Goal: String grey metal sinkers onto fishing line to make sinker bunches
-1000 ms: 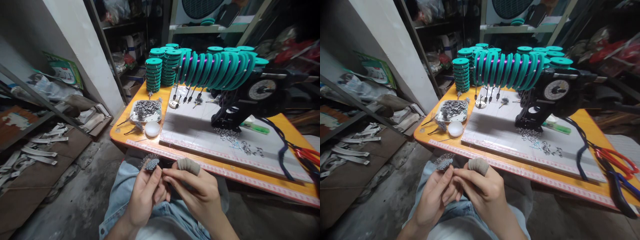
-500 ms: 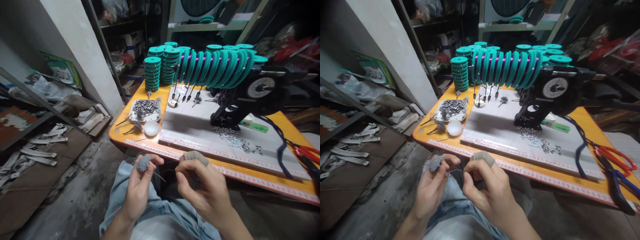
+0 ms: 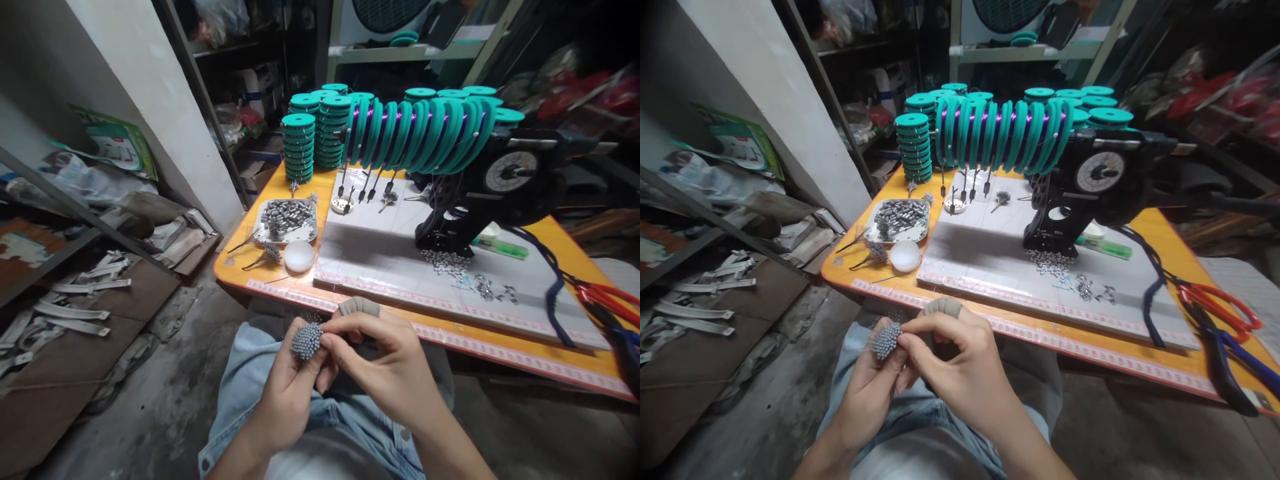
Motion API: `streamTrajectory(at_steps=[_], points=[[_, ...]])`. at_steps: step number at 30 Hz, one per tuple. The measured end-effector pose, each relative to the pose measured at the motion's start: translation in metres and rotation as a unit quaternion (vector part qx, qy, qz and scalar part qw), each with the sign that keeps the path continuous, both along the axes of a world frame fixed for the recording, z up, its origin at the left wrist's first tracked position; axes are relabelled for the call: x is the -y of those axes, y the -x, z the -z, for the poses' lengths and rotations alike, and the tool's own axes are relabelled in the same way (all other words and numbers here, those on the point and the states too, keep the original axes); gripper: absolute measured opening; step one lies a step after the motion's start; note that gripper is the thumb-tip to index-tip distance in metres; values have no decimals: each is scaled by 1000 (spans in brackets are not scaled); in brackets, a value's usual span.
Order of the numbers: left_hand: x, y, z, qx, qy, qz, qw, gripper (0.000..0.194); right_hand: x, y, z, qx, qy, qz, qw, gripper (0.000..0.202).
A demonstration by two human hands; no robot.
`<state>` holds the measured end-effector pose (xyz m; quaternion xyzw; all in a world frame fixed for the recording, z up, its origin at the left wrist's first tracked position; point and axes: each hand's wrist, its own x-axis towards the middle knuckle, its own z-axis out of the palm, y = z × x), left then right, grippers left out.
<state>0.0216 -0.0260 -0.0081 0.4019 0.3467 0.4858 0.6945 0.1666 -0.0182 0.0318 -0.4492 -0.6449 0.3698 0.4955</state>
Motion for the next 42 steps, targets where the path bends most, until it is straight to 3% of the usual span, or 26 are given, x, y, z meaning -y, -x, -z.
streamTrajectory(at_steps=[5, 8, 13, 18, 23, 27, 32, 42], points=[[1, -2, -2, 11, 7, -42, 999, 28, 1, 3, 0, 29, -41, 47, 998, 9], [1, -3, -2, 31, -5, -30, 999, 28, 1, 3, 2, 12, -53, 74, 996, 7], [1, 5, -1, -68, -8, -14, 998, 27, -1, 2, -1, -42, 14, -1, 999, 10], [2, 14, -2, -149, -51, 25, 987, 24, -2, 1, -2, -3, 7, 13, 1000, 8], [1, 5, -3, -31, -37, -52, 997, 20, 2, 1, 5, 4, -80, 45, 996, 10], [-3, 3, -4, 14, -107, -86, 990, 22, 10, -4, 12, 51, -156, 69, 984, 20], [-4, 6, -4, 0, -156, -93, 983, 20, 14, -7, 15, 90, -178, 83, 976, 20], [-3, 4, -4, 9, -143, -89, 986, 26, 17, -8, 14, 100, -178, 66, 977, 24]])
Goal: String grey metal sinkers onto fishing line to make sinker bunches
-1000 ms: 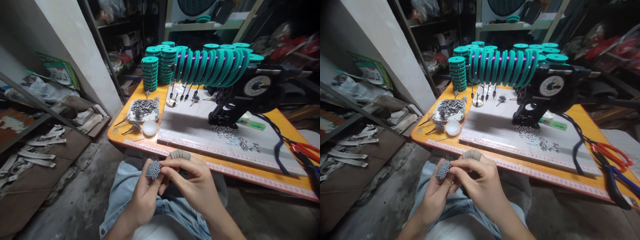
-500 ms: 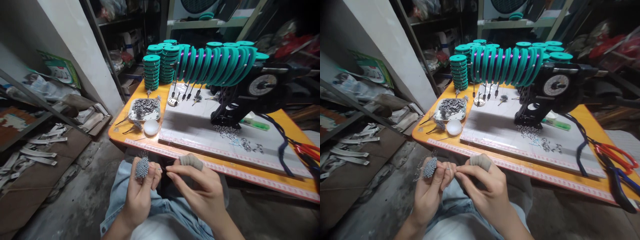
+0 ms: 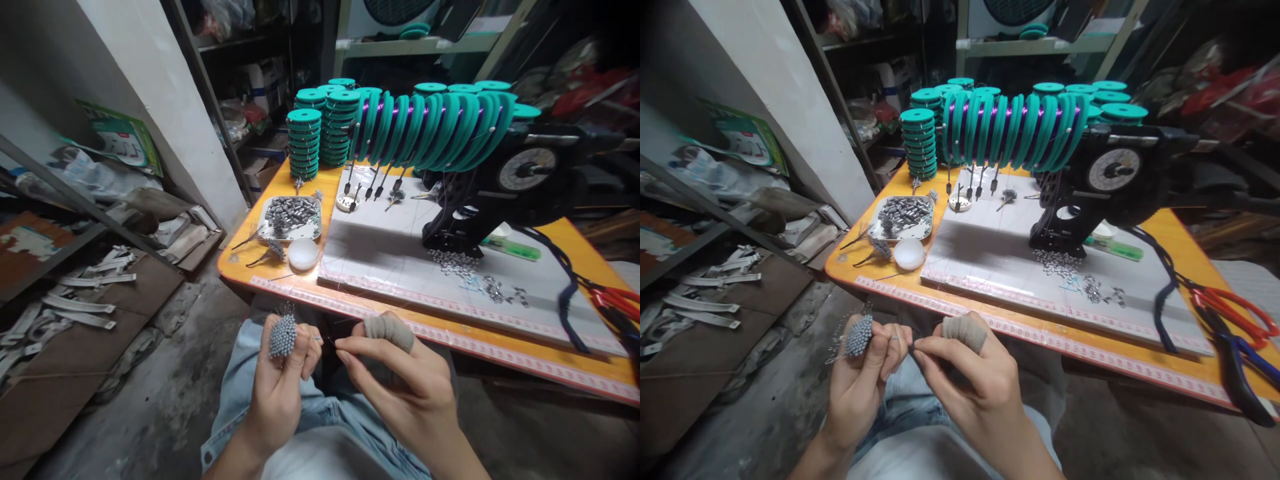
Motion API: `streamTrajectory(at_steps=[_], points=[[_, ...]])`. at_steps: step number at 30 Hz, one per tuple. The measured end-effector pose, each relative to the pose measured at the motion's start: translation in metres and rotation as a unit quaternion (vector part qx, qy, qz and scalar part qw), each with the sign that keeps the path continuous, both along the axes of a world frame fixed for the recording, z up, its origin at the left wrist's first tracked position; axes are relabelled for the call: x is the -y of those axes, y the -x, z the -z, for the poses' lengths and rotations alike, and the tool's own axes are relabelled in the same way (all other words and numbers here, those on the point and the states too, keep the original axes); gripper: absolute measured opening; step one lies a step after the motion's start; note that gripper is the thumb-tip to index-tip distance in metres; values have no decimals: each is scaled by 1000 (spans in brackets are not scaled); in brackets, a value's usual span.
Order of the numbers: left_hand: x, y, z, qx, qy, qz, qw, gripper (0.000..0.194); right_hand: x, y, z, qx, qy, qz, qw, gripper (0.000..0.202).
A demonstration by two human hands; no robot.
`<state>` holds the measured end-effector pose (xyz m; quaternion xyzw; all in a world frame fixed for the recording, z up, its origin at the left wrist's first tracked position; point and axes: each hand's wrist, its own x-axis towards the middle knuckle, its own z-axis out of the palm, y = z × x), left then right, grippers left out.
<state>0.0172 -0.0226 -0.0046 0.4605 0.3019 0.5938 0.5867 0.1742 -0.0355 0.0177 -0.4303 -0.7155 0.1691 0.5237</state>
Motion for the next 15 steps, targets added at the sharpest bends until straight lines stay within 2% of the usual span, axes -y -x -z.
streamTrajectory(at_steps=[3, 6, 9, 13, 15], points=[[2, -2, 0, 30, 35, 28, 999, 22, -2, 2, -1, -20, 10, -6, 1000, 23], [7, -5, -1, 71, 119, 58, 989, 14, -4, 3, -2, -43, 19, -16, 999, 21], [11, -6, -1, 89, 182, 57, 978, 18, -6, 3, -3, -56, 24, -21, 998, 20], [11, -7, 2, 93, 181, 26, 979, 21, -7, 5, -4, -51, 30, -17, 998, 20], [11, -10, 2, 69, 132, 18, 989, 18, -7, 9, -3, -39, 29, -7, 999, 17]])
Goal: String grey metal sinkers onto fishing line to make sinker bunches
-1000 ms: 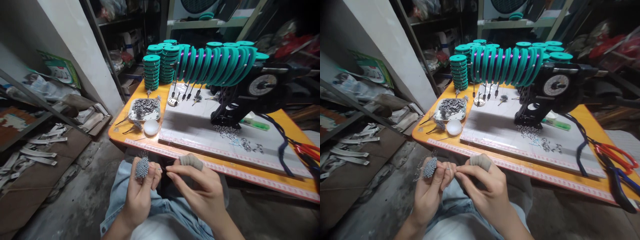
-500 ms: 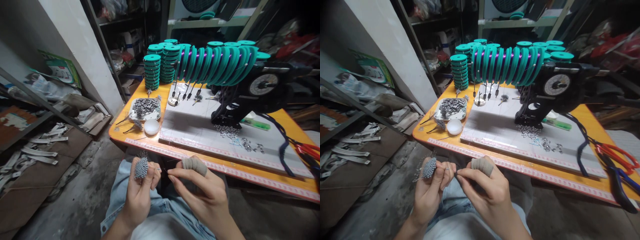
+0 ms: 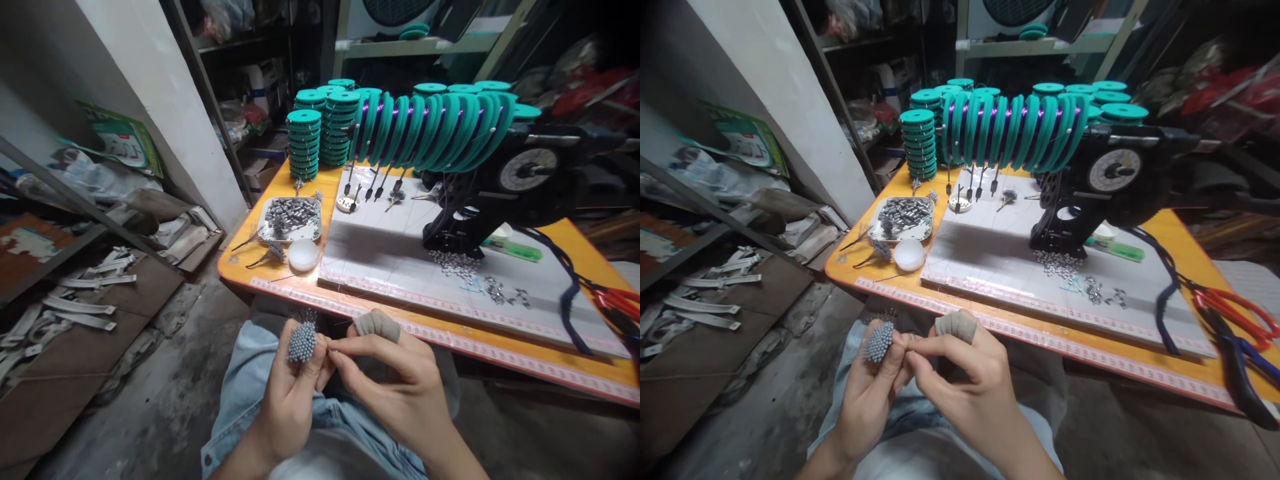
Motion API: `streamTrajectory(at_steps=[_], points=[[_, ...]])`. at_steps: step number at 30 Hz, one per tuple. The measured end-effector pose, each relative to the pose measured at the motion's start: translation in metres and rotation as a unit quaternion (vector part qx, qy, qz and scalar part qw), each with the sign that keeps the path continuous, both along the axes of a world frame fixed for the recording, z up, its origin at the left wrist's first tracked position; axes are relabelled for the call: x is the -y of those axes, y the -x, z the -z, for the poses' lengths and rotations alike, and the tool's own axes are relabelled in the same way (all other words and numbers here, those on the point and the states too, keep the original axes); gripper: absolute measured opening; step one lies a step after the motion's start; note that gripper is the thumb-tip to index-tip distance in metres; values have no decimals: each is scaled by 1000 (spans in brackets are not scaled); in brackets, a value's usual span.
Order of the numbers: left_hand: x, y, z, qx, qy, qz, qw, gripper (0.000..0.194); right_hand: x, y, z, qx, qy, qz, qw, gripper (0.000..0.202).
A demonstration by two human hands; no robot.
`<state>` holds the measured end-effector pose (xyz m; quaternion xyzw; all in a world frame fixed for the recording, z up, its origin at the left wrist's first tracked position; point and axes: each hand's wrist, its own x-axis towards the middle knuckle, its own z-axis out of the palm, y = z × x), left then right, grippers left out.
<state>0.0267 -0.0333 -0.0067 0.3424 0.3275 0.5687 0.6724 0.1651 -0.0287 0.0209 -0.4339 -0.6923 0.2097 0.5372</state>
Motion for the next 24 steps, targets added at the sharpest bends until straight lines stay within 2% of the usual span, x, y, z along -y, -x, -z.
streamTrajectory(at_steps=[2, 4, 8, 10, 13, 16, 19, 20, 22, 24], points=[[-1, -3, -1, -35, -89, -46, 994, 25, 2, 5, 0, 14, -5, 7, 1000, 13], [-4, -3, -3, -69, -153, -118, 979, 30, 4, 7, 0, 31, -27, 11, 999, 12], [-23, 12, -9, -86, -165, -279, 942, 39, 6, -2, -5, 66, -66, 46, 995, 13], [-39, 28, -13, -113, -190, -302, 927, 31, 5, -9, -9, 81, -66, 44, 994, 15], [-69, 53, -25, -208, -269, -270, 901, 1, 2, -12, -13, 93, -61, 4, 994, 16], [-109, 67, -49, -299, -318, -189, 880, 9, 0, -11, -11, 77, -47, 8, 996, 15], [-161, 63, -76, -396, -343, -65, 850, 10, -2, -11, -7, 61, -44, 33, 997, 15], [-178, 58, -82, -449, -337, -36, 827, 13, -2, -12, -6, 58, -44, 38, 997, 15], [-212, 44, -90, -580, -321, 21, 748, 20, -2, -15, -4, 54, -43, 45, 997, 15], [-238, 30, -91, -626, -309, 60, 713, 23, -2, -18, -4, 53, -47, 51, 996, 15]])
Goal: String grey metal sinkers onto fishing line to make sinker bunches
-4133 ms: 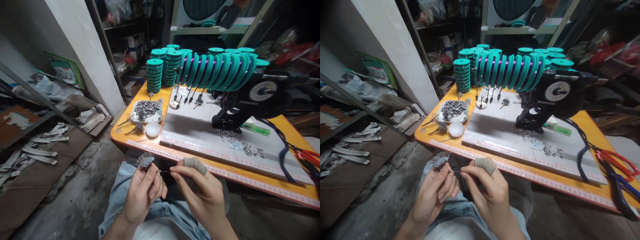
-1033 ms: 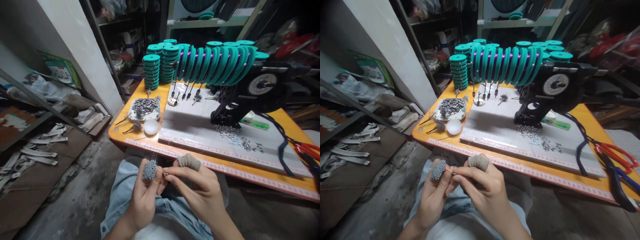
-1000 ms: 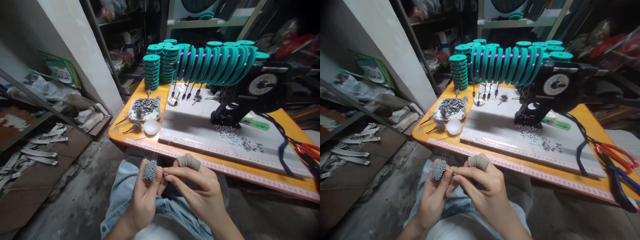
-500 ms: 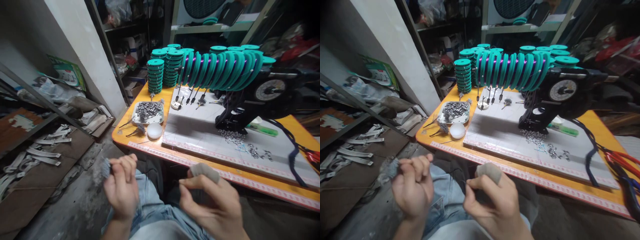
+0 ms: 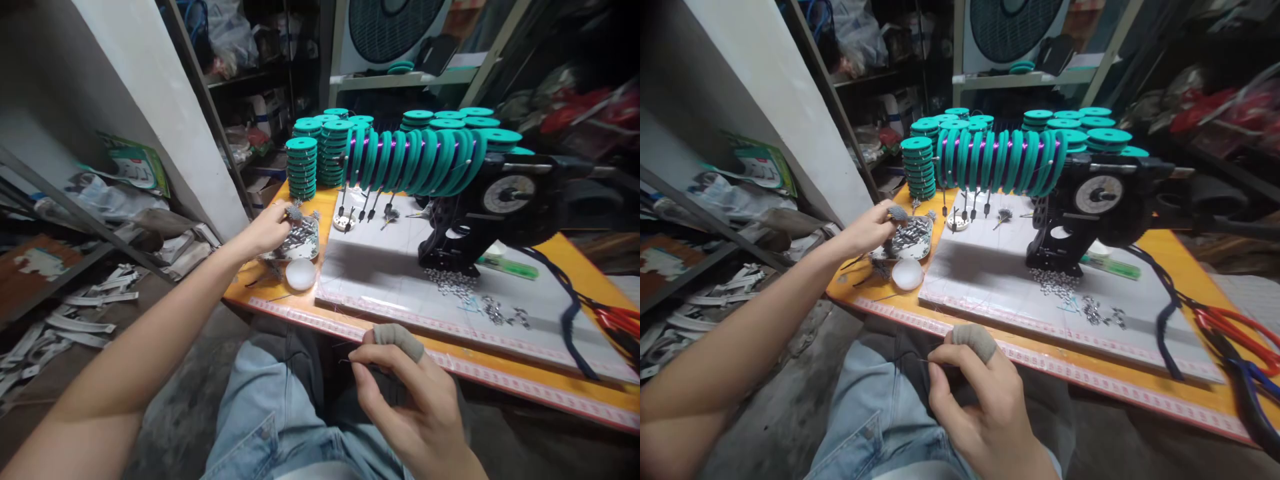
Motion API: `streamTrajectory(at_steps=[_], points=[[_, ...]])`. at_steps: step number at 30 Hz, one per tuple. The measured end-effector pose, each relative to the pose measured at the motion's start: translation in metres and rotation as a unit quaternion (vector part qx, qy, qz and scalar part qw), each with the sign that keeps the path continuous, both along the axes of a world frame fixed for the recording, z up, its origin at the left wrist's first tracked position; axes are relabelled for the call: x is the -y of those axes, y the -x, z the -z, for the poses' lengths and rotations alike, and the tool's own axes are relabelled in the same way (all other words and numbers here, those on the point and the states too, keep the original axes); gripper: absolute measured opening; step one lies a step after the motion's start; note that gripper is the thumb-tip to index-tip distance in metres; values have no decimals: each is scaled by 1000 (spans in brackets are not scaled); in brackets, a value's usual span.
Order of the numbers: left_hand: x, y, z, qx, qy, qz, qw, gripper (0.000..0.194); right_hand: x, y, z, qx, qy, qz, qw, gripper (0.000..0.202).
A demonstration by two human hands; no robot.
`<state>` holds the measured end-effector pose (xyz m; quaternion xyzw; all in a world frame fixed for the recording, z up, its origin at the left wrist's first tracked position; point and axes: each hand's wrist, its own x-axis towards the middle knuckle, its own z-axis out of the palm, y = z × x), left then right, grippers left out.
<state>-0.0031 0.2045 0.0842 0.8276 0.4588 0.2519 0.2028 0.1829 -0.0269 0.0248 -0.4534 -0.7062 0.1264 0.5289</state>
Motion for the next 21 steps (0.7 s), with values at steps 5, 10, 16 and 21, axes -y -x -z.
streamTrajectory(at_steps=[5, 10, 16, 21], points=[[-35, -26, 8, -99, 25, 7, 995, 16, 1, -4, 1, -11, -3, -1, 1000, 15], [-46, -40, 17, -190, 24, 3, 982, 15, 0, -4, 2, -23, -1, -14, 1000, 16], [-44, -29, 15, -236, 41, 5, 971, 18, 0, -6, 6, -27, 3, -9, 1000, 16], [-40, -13, 4, -241, 73, 1, 968, 13, -2, -6, 8, -29, 10, -16, 999, 16]])
